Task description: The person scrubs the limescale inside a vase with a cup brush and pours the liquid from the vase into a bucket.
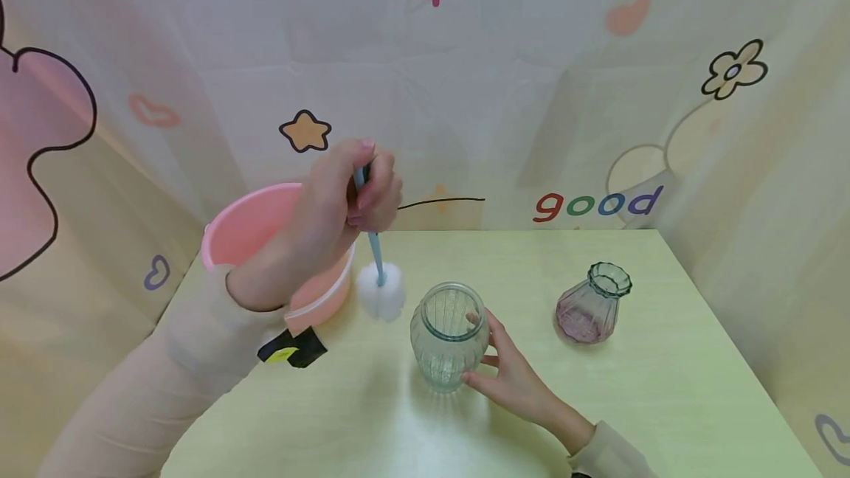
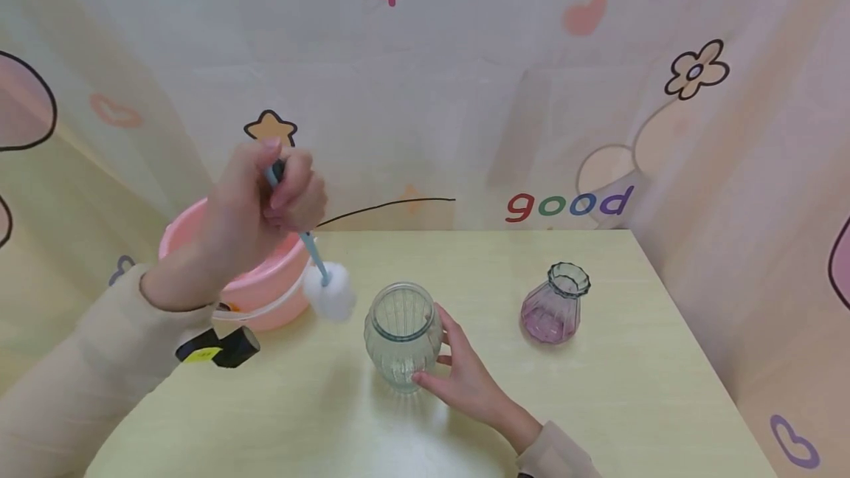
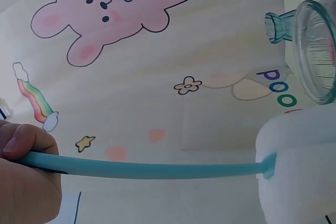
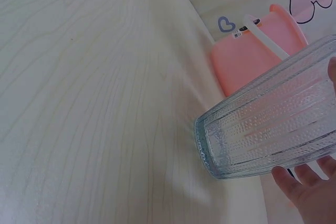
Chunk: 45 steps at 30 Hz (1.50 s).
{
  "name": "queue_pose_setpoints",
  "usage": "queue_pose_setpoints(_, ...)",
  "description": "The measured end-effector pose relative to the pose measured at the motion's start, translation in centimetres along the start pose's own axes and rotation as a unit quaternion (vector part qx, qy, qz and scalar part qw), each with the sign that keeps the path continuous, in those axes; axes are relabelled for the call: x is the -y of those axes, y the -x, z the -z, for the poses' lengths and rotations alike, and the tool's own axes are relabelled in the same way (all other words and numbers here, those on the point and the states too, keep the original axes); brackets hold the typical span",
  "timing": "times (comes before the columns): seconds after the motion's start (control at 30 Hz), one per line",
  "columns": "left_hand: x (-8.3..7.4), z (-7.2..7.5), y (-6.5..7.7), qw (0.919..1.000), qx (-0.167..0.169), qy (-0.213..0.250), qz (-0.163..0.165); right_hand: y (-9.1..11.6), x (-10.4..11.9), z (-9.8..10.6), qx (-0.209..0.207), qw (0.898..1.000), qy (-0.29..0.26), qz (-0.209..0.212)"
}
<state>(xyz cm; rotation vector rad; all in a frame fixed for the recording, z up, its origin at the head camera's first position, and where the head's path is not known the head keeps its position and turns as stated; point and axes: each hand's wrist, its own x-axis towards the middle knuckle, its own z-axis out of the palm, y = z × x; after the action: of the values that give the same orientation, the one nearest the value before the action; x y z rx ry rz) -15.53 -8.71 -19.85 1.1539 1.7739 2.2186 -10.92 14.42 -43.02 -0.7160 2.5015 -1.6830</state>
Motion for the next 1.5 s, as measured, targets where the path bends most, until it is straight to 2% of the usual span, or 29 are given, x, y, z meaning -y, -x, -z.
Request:
queue_pose_setpoints(0.1,-0.8,-0.1,-0.7,0.9994,-0.001,0.012,-0.032,0.0,-0.2,-0.1,-0.002,1.0,-0.004,0.006)
queue_pose_setpoints(0.27,-1.7,-0.6,-1.7,0.9982,-0.005,0.032,-0.05,0.0,-0.3,-0.1,-0.008,1.0,-0.002,0.025)
queue_pose_setpoints(0.67,-0.5,-2.9,-3.5,0.9957,0.027,0.059,-0.066,-0.2,-0.5,-0.1,-0.003,1.0,-0.003,0.017)
queue_pose_setpoints(1.03,2.0,-5.1,-3.9,0.9968,0.034,0.063,-0.034,0.0,-0.5,-0.2,-0.002,1.0,-0.017,-0.003)
queue_pose_setpoints(1.27,4.7,-5.2,-3.1,0.9971,0.035,0.068,-0.005,-0.2,-4.0,-0.5,-0.01,1.0,-0.011,0.003)
queue_pose_setpoints(1.5,5.5,-5.0,-2.4,0.9964,0.032,0.078,0.011,0.0,-1.1,-0.3,-0.023,1.0,-0.012,0.014)
